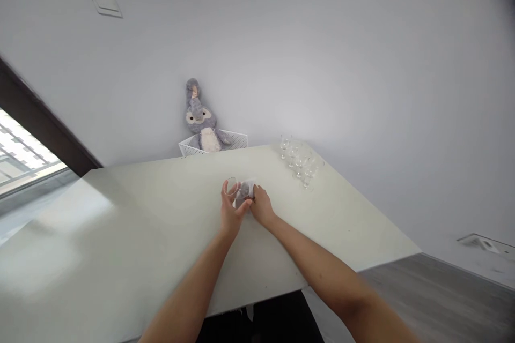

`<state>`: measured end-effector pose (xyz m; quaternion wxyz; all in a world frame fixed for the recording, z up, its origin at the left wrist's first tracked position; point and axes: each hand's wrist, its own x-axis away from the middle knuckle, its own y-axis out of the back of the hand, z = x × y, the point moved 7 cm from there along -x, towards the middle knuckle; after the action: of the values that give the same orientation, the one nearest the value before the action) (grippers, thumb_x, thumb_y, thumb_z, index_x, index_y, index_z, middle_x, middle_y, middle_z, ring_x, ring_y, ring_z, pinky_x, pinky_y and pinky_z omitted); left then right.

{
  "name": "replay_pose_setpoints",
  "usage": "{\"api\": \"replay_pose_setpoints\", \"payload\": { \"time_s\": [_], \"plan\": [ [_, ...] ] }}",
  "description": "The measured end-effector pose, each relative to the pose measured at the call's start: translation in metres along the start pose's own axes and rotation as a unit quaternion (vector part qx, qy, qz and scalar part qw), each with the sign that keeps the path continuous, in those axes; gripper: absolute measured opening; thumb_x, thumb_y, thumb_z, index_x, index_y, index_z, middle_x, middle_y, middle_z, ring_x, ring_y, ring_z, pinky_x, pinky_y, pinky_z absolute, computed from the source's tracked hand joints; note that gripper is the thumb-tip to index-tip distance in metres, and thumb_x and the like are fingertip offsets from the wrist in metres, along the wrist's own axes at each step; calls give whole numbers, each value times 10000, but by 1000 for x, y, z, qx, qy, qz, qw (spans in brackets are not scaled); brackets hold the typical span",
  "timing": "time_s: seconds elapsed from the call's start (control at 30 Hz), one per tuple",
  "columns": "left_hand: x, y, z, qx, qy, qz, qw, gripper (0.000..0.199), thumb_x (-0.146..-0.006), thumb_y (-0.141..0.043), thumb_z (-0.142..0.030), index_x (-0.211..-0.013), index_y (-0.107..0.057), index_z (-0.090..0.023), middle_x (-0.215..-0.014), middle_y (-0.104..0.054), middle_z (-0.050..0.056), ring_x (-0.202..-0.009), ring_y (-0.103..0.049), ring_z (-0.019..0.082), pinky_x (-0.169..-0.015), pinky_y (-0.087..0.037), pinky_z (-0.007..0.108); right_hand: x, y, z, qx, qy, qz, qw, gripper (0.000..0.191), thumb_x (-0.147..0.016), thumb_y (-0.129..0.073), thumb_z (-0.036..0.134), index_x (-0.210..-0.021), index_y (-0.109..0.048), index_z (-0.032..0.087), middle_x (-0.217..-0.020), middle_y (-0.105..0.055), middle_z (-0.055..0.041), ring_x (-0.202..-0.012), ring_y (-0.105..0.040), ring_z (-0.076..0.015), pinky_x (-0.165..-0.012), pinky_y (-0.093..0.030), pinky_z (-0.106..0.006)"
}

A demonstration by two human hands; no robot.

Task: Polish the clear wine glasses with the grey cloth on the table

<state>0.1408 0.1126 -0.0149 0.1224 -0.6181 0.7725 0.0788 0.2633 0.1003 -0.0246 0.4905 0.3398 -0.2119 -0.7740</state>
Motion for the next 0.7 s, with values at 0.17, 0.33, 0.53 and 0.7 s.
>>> {"api": "replay_pose_setpoints", "payload": {
  "time_s": [0.17,0.33,0.53,0.7],
  "plan": [
    [-6,13,0,56,40,-38,997,685,-661,-676,-356,-1233,-320,-230,-1137,-556,137,-1084,-511,215,-913,-373,377,3,-6,17,44,86,46,994,59,-759,-522,240,-759,-520,181,-827,-561,-84,-879,-481,-212,-784,-337,-333],
    [-10,19,-10,94,18,-14,995,665,-651,-688,-324,-1211,-342,-224,-1073,-578,124,-1042,-538,216,-861,-417,358,1,-8,14,-49,83,112,989,103,-713,-577,268,-767,-531,193,-763,-552,-35,-754,-487,-179,-666,-344,-279],
    [-11,15,-16,119,20,12,993,687,-617,-713,-322,-1198,-360,-220,-1054,-580,125,-1009,-557,226,-835,-441,365,-3,-7,10,-229,56,191,953,95,-675,-577,258,-721,-543,183,-642,-519,41,-604,-437,-121,-572,-321,-230],
    [-10,23,-6,128,70,-48,988,620,-661,-684,-320,-1186,-368,-229,-1063,-586,115,-977,-573,200,-863,-437,387,-5,-2,10,-130,74,135,980,142,-682,-599,268,-808,-575,206,-694,-549,11,-658,-461,-151,-596,-326,-248]
  ]
}}
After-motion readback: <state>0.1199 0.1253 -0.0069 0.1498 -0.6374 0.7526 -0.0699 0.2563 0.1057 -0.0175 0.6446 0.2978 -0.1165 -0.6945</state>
